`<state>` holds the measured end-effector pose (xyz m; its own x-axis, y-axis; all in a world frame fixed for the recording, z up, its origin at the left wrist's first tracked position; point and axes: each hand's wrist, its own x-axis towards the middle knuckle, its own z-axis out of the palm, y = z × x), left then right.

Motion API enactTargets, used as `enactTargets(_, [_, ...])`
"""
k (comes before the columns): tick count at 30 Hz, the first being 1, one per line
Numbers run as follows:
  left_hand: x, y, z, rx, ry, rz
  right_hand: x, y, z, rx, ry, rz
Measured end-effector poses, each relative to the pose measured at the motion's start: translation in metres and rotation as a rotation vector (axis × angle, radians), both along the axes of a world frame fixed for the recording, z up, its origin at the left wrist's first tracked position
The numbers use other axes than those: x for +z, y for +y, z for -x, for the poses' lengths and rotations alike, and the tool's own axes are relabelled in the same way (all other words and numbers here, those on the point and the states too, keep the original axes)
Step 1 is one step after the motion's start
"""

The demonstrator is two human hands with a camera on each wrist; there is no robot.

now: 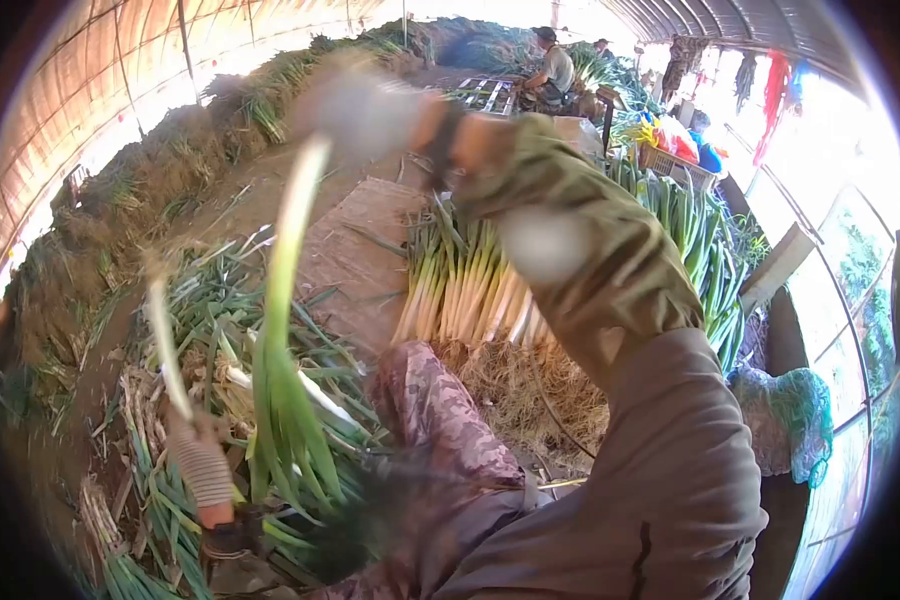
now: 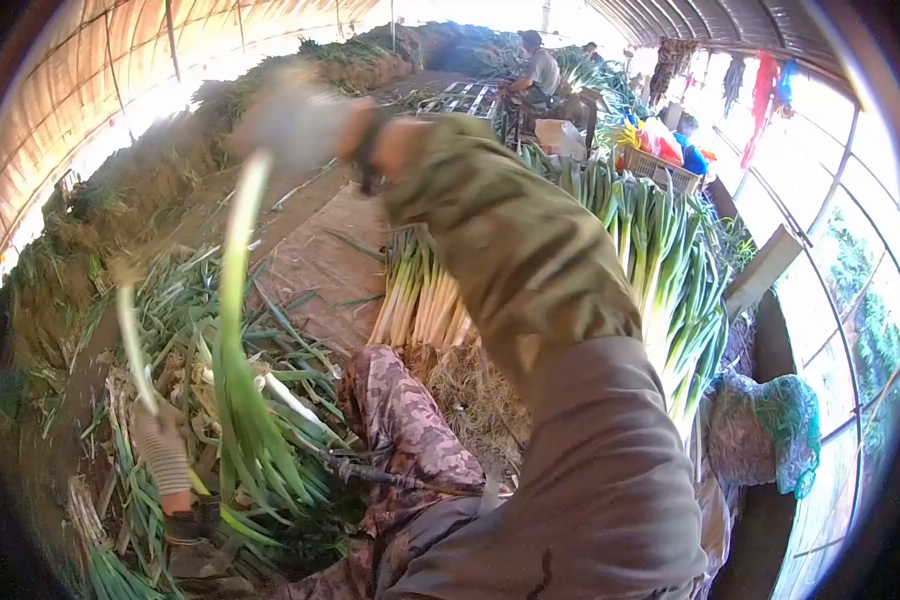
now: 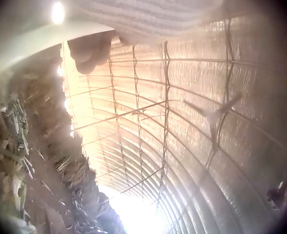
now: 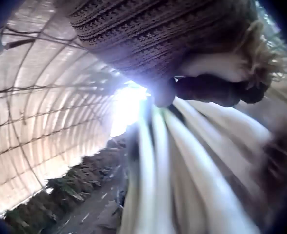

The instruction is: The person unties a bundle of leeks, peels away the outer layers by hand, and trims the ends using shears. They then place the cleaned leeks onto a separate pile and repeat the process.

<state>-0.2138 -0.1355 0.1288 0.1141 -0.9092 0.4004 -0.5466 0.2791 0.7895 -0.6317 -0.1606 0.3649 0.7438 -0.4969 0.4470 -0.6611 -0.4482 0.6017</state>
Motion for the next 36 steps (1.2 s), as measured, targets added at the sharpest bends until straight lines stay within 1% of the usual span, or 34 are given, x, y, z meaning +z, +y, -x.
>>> enactTargets(1, [0.003,-0.003,-0.004,0.079,0.209,-0.058,0.003,0.011,0.051,-0.342,-0.043,0.105])
enactTargets(2, [0.002,-0.012,-0.033,0.102,0.232,-0.08,-0.001,0.04,0.105,-0.452,-0.153,0.236])
enactTargets(3, [-0.007,-0.024,-0.077,0.127,0.253,-0.098,-0.015,0.077,0.158,-0.372,-0.251,0.36])
enactTargets(4, [-0.024,-0.037,-0.129,0.162,0.3,-0.049,-0.049,0.108,0.23,-0.63,-0.469,0.312])
enactTargets(5, [-0.033,-0.044,-0.163,0.196,0.345,-0.006,-0.061,0.168,0.212,-0.982,-0.694,0.188])
enactTargets(6, [-0.012,-0.022,-0.151,0.297,0.391,0.085,-0.09,0.212,0.226,-1.143,-0.913,0.095])
enactTargets(7, [-0.011,-0.018,-0.178,0.314,0.402,0.044,-0.156,0.244,0.29,-1.291,-0.836,0.234])
enactTargets(8, [-0.01,-0.014,-0.205,0.33,0.412,0.003,-0.213,0.286,0.321,-1.475,-1.007,0.088])
enactTargets(9, [0.005,-0.006,-0.208,0.408,0.419,-0.021,-0.265,0.322,0.32,-1.572,-1.31,0.134])
enactTargets(10, [0.016,0.002,-0.21,0.489,0.426,-0.044,-0.313,0.351,0.316,-1.618,-1.423,0.174])
enactTargets(12, [0.02,0.01,-0.221,0.562,0.333,-0.025,-0.4,0.399,0.298,-1.655,-1.492,0.283])
enactTargets(13, [0.021,0.014,-0.227,0.587,0.273,-0.012,-0.426,0.412,0.285,-1.671,-1.508,0.324])
enactTargets(14, [0.02,0.02,-0.23,0.605,0.216,-0.003,-0.434,0.416,0.273,-1.716,-1.522,0.344])
enactTargets(16, [0.013,0.029,-0.231,0.623,0.103,-0.002,-0.368,0.385,0.224,-1.853,-1.585,0.245])
enactTargets(18, [0.003,0.038,-0.235,0.637,0.017,-0.023,-0.334,0.345,0.2,-2.007,-1.096,0.439])
enactTargets(20, [-0.006,0.051,-0.238,0.659,-0.05,-0.045,-0.303,0.309,0.183,-1.785,-1.037,0.525])
enactTargets(22, [-0.016,0.063,-0.242,0.676,-0.1,-0.068,-0.315,0.271,0.199,-1.33,-0.925,0.549])
enactTargets(24, [-0.027,0.078,-0.25,0.701,-0.142,-0.089,-0.293,0.216,0.165,-0.947,-1.462,0.239])
enactTargets(26, [-0.039,0.103,-0.266,0.737,-0.186,-0.119,-0.321,0.151,0.15,-0.797,-1.307,0.157])
enactTargets(28, [-0.05,0.147,-0.293,0.796,-0.237,-0.167,-0.3,0.107,0.074,-0.589,-1.411,-0.002])
enactTargets(30, [-0.051,0.218,-0.326,0.891,-0.3,-0.244,-0.334,0.054,0.029,-0.259,-1.495,-0.308])
enactTargets(32, [-0.038,0.302,-0.348,1.013,-0.364,-0.325,-0.333,0.038,-0.057,-0.193,-1.717,-0.717])
enactTargets(33, [-0.031,0.344,-0.353,1.084,-0.39,-0.363,-0.353,0.029,-0.091,-0.13,-1.786,-0.927])
enactTargets(34, [-0.024,0.383,-0.357,1.155,-0.41,-0.403,-0.376,0.024,-0.125,-0.126,-1.609,-0.993])
enactTargets(35, [-0.017,0.419,-0.358,1.221,-0.431,-0.451,-0.403,0.021,-0.156,-0.119,-1.43,-1.028])
enactTargets(36, [-0.011,0.452,-0.358,1.29,-0.456,-0.505,-0.42,0.019,-0.181,-0.115,-1.253,-1.032])
